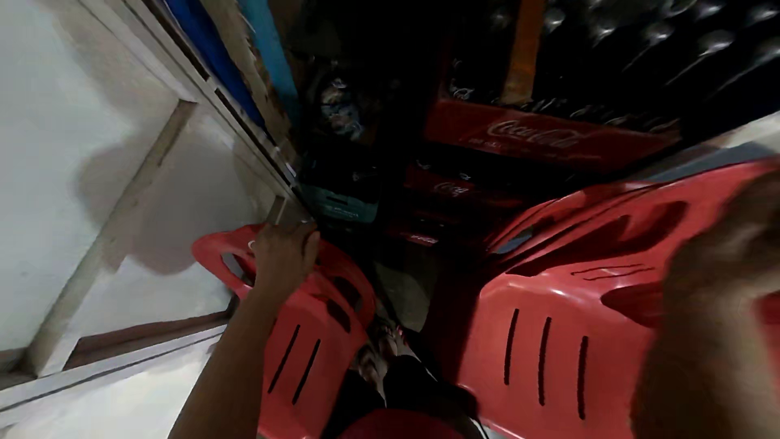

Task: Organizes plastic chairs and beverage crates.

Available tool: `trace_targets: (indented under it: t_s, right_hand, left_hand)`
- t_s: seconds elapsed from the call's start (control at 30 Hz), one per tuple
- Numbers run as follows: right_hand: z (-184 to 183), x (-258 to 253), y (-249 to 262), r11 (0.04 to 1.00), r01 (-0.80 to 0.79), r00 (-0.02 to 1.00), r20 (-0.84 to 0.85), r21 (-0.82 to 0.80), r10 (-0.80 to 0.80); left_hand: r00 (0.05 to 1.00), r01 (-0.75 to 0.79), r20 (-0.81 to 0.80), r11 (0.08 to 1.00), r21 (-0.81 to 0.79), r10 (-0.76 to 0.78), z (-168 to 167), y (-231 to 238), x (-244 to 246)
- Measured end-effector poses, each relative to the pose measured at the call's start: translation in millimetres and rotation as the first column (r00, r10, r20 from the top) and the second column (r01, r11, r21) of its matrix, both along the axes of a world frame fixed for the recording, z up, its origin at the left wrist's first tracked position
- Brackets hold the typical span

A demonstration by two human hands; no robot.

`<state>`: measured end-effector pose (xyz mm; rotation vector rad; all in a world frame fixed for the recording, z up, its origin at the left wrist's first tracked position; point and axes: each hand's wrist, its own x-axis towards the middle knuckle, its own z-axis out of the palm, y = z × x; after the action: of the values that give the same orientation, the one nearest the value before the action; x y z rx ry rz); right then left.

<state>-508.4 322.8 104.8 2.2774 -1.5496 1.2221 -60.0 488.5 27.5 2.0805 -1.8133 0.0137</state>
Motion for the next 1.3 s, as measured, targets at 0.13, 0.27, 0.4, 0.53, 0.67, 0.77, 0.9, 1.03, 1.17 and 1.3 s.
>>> trace_targets:
  t_s: [0.13,0.27,0.4,0.53,0.67,0.77,0.9,1.03,1.17,1.3]
  right_hand:
    - [-97.3,54.9,99.9,0.839,-0.328,0.943,0.208,0.434,0.261]
    - [-214.1,84.3,212.0,0.183,-0.375,0.894,0.407,0.909,-0.188]
    - [-309.1,103.9,315.6,-0.271,-0.532,0.772,0.329,0.802,-0.544]
    - [-379.8,146.3,406.1,-0.296,-0.598,0.67,0.263,0.745,-0.694]
    - [-404.9,200.6,483.1,-0.085,-0.601,0.435,0.237,0.795,-0.869]
    - [-426.1,218.0,513.0,-0.011,-0.565,0.33,0.214,0.825,-0.919]
    - [-414.3,215.1,526.7,0.0,-0.543,0.42,0.272,0.84,-0.866]
    - [-426.9,207.3,546.5,0.008,-0.529,0.452,0.289,0.849,-0.844]
    - [-421.3,187.5,572.5,-0.004,-0.528,0.462,0.284,0.849,-0.84]
    - [-412.6,157.9,596.4,-0.025,-0.501,0.487,0.258,0.865,-0.835]
  left_hand:
    - [0.997,0.023,-0.067,1.0,0.002,-0.023,5.6,1.2,-0.1]
    - [0.955,0.092,-0.265,0.984,-0.154,-0.131,-13.9,44.7,25.9]
    - [0.907,-0.229,-0.379,0.97,-0.076,0.185,-98.1,195.3,56.4]
    - [0.698,-0.473,-0.362,0.777,0.414,0.618,-198.9,351.0,73.5]
    - [0.619,-0.363,-0.425,0.72,0.591,0.661,-259.0,426.9,96.5]
    - [0.614,-0.244,-0.539,0.788,0.566,0.577,-279.2,431.2,119.8]
    - [0.562,-0.252,-0.562,0.773,0.581,0.606,-288.7,408.7,127.0]
    - [0.691,-0.302,-0.396,0.739,0.602,0.605,-302.0,414.8,128.0]
    - [0.732,-0.303,-0.277,0.662,0.686,0.622,-293.7,424.7,112.5]
    - [0.765,-0.259,-0.299,0.697,0.668,0.571,-294.2,457.3,92.6]
